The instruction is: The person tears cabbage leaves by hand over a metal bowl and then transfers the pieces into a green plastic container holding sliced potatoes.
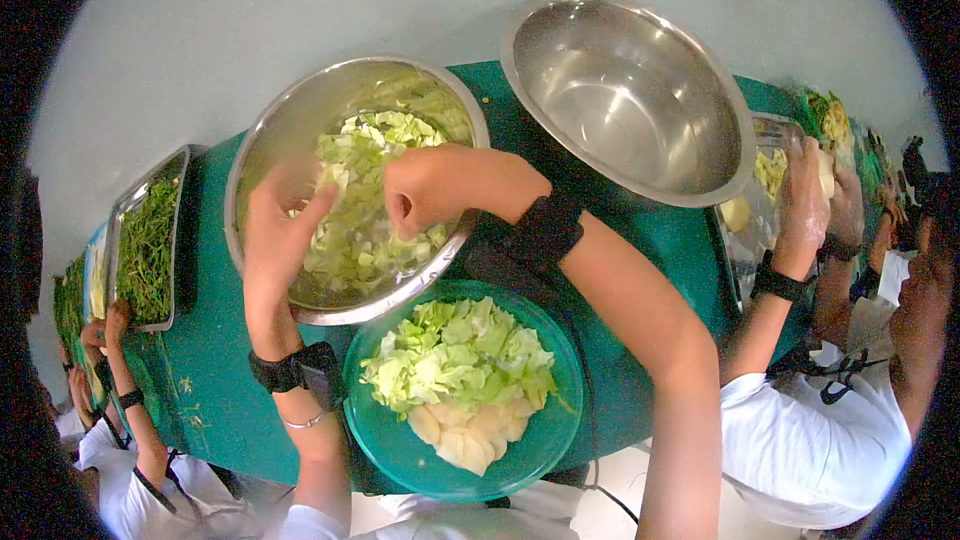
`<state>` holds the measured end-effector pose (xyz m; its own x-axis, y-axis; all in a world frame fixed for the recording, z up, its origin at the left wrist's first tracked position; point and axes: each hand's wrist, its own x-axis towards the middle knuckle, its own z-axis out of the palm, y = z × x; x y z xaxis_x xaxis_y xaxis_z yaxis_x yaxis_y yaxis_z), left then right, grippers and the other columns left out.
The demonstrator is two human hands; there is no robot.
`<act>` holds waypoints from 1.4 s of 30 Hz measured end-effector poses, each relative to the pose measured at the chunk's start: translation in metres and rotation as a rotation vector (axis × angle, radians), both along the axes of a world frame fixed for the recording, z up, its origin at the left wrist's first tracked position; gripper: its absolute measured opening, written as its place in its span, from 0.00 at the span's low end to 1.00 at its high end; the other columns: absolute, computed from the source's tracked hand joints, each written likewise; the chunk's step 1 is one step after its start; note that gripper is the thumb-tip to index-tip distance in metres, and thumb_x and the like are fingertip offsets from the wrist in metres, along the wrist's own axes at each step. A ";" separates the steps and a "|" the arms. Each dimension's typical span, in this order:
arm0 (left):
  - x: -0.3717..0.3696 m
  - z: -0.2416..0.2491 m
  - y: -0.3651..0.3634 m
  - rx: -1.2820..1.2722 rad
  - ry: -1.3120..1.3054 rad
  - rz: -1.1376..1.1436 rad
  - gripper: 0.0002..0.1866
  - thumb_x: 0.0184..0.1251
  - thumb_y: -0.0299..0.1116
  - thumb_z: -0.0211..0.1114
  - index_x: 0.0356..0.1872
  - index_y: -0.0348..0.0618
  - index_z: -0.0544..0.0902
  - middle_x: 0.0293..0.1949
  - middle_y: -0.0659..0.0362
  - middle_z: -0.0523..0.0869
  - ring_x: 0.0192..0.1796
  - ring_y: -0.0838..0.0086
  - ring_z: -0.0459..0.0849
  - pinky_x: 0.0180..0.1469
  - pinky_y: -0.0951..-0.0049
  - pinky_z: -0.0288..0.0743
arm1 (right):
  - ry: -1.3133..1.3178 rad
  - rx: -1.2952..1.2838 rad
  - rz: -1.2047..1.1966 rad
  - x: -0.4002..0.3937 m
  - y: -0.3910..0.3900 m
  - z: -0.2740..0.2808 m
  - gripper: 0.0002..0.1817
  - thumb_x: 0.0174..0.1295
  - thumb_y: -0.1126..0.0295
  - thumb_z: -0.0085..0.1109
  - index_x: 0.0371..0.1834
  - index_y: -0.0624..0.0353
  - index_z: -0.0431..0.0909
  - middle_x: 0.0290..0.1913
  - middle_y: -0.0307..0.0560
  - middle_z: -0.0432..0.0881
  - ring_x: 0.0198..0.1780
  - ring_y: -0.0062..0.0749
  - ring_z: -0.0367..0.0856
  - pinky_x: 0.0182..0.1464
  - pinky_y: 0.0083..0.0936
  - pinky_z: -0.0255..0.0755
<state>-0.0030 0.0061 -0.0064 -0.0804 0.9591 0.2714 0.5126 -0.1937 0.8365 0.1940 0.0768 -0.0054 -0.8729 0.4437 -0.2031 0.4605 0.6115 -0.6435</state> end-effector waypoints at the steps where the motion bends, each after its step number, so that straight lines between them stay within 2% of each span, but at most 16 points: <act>1: 0.001 0.002 -0.002 -0.006 -0.008 0.000 0.11 0.55 0.26 0.67 0.38 0.40 0.77 0.33 0.61 0.80 0.29 0.80 0.75 0.32 0.77 0.67 | -0.021 -0.058 0.046 -0.001 0.003 -0.007 0.10 0.50 0.66 0.65 0.32 0.61 0.84 0.30 0.47 0.85 0.34 0.34 0.83 0.39 0.27 0.75; 11: 0.000 0.002 -0.001 0.014 0.010 0.003 0.11 0.54 0.26 0.67 0.39 0.39 0.77 0.32 0.61 0.80 0.29 0.80 0.75 0.33 0.77 0.68 | -0.264 -0.207 0.230 -0.015 0.003 -0.028 0.10 0.54 0.63 0.60 0.31 0.59 0.83 0.29 0.43 0.84 0.31 0.31 0.80 0.36 0.26 0.72; 14: 0.001 0.004 -0.001 0.016 0.013 0.009 0.12 0.54 0.26 0.67 0.39 0.39 0.77 0.33 0.60 0.81 0.29 0.80 0.76 0.33 0.77 0.69 | -0.034 -0.112 0.246 -0.011 0.005 -0.032 0.10 0.56 0.63 0.58 0.31 0.59 0.82 0.29 0.45 0.83 0.30 0.32 0.79 0.36 0.26 0.72; 17: 0.003 0.006 -0.001 -0.003 0.045 0.022 0.11 0.54 0.26 0.67 0.39 0.38 0.78 0.33 0.60 0.81 0.29 0.79 0.75 0.34 0.77 0.70 | 0.215 -0.039 0.052 -0.008 0.000 -0.034 0.11 0.57 0.63 0.57 0.33 0.60 0.80 0.30 0.47 0.83 0.30 0.35 0.80 0.36 0.28 0.71; 20: 0.001 0.004 -0.001 -0.035 0.050 0.023 0.11 0.55 0.26 0.67 0.39 0.36 0.78 0.33 0.60 0.81 0.29 0.79 0.75 0.35 0.76 0.70 | 0.385 -0.013 -0.030 -0.010 -0.001 -0.033 0.12 0.59 0.62 0.57 0.35 0.60 0.80 0.31 0.48 0.83 0.33 0.37 0.81 0.38 0.30 0.71; 23: -0.003 0.001 0.001 -0.013 0.044 -0.006 0.11 0.55 0.25 0.66 0.38 0.35 0.78 0.33 0.59 0.81 0.29 0.79 0.75 0.35 0.76 0.70 | 0.556 0.057 -0.046 -0.012 0.000 -0.039 0.11 0.54 0.58 0.62 0.33 0.53 0.82 0.32 0.47 0.82 0.38 0.42 0.81 0.44 0.32 0.73; 26: -0.002 0.003 -0.001 -0.039 0.016 0.008 0.10 0.55 0.25 0.66 0.38 0.35 0.77 0.33 0.59 0.81 0.30 0.80 0.75 0.35 0.76 0.71 | 0.438 0.068 -0.055 -0.009 -0.003 -0.021 0.11 0.53 0.59 0.62 0.32 0.54 0.83 0.32 0.48 0.83 0.38 0.42 0.81 0.46 0.32 0.72; 29: -0.002 0.003 0.000 -0.025 0.041 0.003 0.10 0.55 0.25 0.66 0.38 0.35 0.77 0.33 0.59 0.81 0.30 0.80 0.74 0.35 0.76 0.71 | 0.485 -0.026 -0.020 -0.009 -0.003 -0.020 0.11 0.54 0.60 0.62 0.31 0.55 0.84 0.32 0.49 0.84 0.35 0.41 0.81 0.43 0.31 0.73; 35: 0.002 0.003 -0.002 -0.031 -0.019 0.038 0.11 0.55 0.26 0.66 0.39 0.36 0.78 0.33 0.58 0.80 0.31 0.79 0.75 0.35 0.76 0.70 | 0.570 -0.272 0.001 -0.009 -0.009 0.000 0.11 0.54 0.63 0.65 0.31 0.61 0.85 0.31 0.47 0.85 0.33 0.27 0.82 0.41 0.23 0.73; 38: 0.004 0.008 -0.003 -0.072 0.006 0.045 0.11 0.55 0.26 0.67 0.39 0.37 0.79 0.33 0.58 0.80 0.31 0.78 0.76 0.34 0.76 0.70 | 0.598 -0.303 -0.024 -0.007 -0.009 0.002 0.12 0.53 0.64 0.67 0.32 0.63 0.84 0.30 0.44 0.85 0.34 0.22 0.80 0.42 0.21 0.73; 42: 0.002 0.005 -0.003 -0.060 0.031 0.008 0.11 0.56 0.25 0.66 0.40 0.37 0.78 0.34 0.58 0.81 0.31 0.78 0.77 0.34 0.76 0.71 | 0.658 -0.198 -0.051 -0.009 -0.006 -0.002 0.14 0.53 0.62 0.68 0.33 0.64 0.83 0.30 0.42 0.84 0.35 0.21 0.79 0.42 0.20 0.72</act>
<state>-0.0013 0.0027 -0.0009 -0.0807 0.9731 0.2157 0.5399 -0.1393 0.8301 0.1855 0.0710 -0.0076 -0.8212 0.4971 0.2803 -0.0388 0.4414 -0.8965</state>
